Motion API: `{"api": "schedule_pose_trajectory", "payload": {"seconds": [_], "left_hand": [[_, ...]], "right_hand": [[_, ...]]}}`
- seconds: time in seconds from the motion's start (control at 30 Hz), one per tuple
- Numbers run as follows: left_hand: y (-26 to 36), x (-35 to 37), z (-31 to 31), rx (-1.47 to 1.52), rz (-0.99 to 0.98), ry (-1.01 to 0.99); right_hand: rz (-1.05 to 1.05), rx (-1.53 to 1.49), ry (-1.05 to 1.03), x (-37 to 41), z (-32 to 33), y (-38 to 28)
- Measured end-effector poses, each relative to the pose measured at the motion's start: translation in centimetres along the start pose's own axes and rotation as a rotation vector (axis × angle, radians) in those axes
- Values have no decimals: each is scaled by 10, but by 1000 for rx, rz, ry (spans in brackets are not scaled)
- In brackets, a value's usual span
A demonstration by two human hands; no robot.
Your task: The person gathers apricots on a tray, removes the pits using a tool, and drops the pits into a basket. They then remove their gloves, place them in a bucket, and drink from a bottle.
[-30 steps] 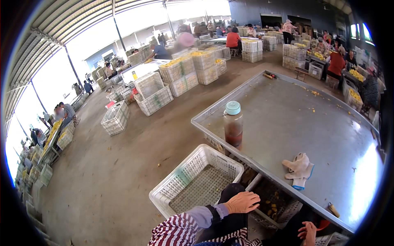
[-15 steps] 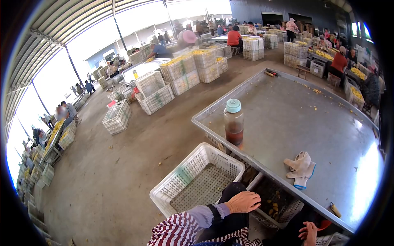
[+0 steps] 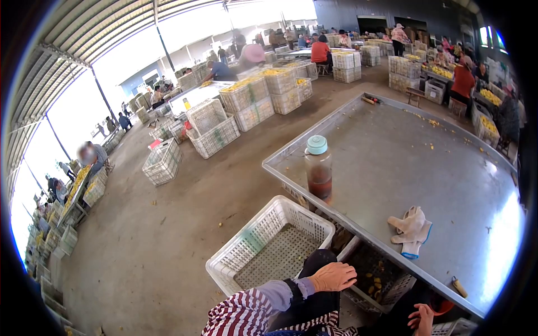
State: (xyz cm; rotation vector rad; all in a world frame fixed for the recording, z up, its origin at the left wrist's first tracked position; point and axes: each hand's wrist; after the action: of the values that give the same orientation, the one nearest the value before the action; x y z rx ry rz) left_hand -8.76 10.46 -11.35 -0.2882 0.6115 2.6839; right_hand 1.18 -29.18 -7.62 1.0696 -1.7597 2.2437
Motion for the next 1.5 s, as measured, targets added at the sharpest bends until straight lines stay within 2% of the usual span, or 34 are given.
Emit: {"api": "schedule_pose_trajectory", "payload": {"seconds": [0.13, 0.4, 0.53, 0.67, 1.07, 1.2, 1.5], "left_hand": [[0, 0, -6, -8, -37, 82], [1, -1, -7, -53, -29, 65], [1, -1, -10, -55, -18, 56], [-2, -1, -17, -52, -38, 102], [-6, 0, -25, -63, -46, 136], [-4, 2, -22, -73, -44, 157], [1, 2, -8, -64, -16, 82]], "right_hand": [[4, -11, -4, 2, 0, 0], [-10, -99, -5, -2, 1, 4], [-44, -43, -3, -6, 4, 4], [8, 3, 3, -5, 4, 7], [-18, -12, 48, -3, 0, 7], [17, 4, 3, -7, 4, 9], [36, -59, 8, 4, -1, 6]]}}
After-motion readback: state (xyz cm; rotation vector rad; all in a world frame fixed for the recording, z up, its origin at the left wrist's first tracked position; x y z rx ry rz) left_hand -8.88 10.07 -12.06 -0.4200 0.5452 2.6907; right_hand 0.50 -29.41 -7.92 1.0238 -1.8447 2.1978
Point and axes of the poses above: each hand's wrist, its own x-axis away from the middle knuckle, its own z-axis out of the back of the hand, y = z × x, and after that the axes turned 4 degrees about -z, right-handed
